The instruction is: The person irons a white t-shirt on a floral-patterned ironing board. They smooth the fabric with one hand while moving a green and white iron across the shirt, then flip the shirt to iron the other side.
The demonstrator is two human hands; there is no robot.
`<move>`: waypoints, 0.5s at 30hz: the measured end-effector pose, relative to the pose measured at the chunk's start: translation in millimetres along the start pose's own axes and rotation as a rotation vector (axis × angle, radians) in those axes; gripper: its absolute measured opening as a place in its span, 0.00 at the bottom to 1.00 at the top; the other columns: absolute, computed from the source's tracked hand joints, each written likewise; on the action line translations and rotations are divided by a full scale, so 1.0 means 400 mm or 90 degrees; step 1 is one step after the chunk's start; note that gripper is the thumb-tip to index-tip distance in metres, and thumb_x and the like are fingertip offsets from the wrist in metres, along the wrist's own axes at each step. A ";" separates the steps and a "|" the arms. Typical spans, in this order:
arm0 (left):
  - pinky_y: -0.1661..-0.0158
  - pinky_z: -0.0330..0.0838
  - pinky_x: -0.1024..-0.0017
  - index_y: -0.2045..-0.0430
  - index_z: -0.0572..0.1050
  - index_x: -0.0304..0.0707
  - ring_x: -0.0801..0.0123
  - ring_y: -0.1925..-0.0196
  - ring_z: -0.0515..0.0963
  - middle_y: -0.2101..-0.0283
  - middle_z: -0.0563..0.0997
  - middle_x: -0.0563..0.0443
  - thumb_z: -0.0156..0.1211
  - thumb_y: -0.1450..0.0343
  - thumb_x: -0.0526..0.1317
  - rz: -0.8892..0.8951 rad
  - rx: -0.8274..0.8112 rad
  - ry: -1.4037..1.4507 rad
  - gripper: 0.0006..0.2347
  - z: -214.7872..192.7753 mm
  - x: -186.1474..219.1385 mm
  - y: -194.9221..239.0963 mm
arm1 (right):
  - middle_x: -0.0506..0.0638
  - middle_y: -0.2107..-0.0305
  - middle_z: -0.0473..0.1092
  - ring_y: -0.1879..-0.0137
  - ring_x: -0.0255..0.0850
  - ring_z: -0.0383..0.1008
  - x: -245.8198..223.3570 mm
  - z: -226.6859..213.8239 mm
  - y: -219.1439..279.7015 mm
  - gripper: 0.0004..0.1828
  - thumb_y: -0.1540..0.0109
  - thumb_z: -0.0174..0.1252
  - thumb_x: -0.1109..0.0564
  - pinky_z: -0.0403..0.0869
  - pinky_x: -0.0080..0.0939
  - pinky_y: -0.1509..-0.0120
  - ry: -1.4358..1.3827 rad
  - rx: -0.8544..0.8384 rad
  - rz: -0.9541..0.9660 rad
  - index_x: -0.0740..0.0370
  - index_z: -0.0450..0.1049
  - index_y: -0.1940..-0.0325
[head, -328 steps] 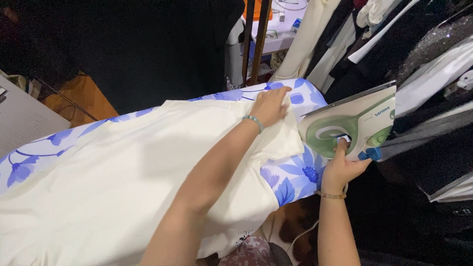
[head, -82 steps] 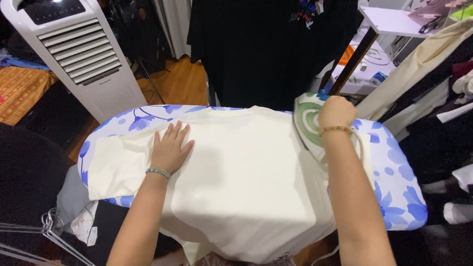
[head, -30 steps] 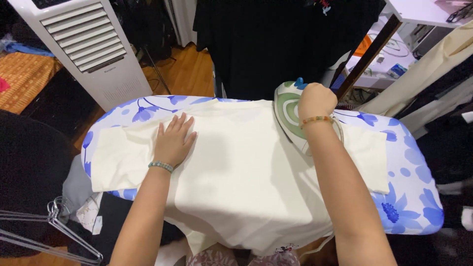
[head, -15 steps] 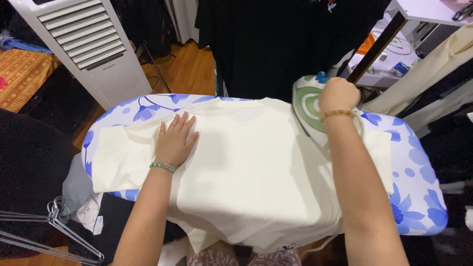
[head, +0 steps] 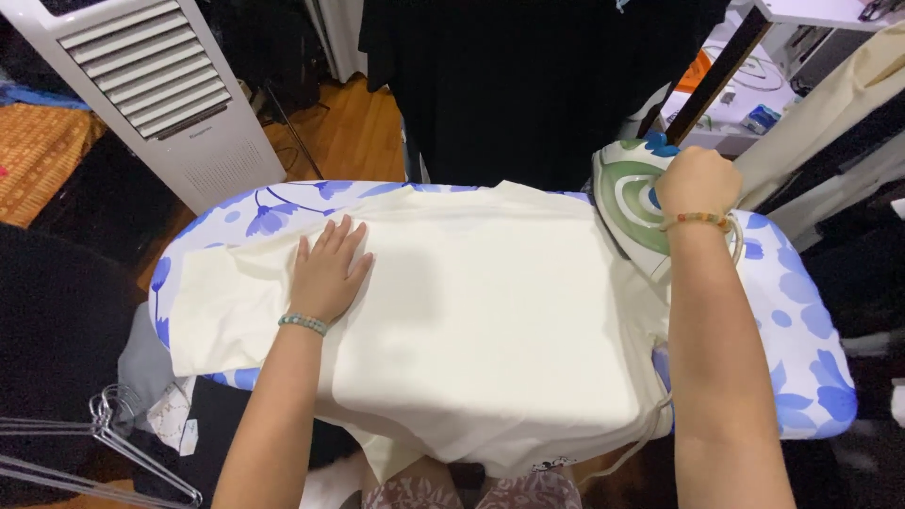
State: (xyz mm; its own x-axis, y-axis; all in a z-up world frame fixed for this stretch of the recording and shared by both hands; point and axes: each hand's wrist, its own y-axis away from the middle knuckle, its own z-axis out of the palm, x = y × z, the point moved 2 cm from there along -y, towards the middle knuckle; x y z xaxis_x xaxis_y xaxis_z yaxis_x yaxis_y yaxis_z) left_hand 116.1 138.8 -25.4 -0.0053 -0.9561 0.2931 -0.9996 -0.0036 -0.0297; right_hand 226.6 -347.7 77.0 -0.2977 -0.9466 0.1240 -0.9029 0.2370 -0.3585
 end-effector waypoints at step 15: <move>0.29 0.36 0.44 0.31 0.60 0.59 0.62 0.23 0.51 0.25 0.56 0.54 0.39 0.22 0.56 0.014 0.019 -0.013 0.22 0.008 -0.005 -0.001 | 0.52 0.68 0.74 0.59 0.50 0.80 -0.103 -0.083 0.189 0.22 0.52 0.63 0.57 0.77 0.50 0.57 -0.155 0.211 -0.499 0.56 0.73 0.53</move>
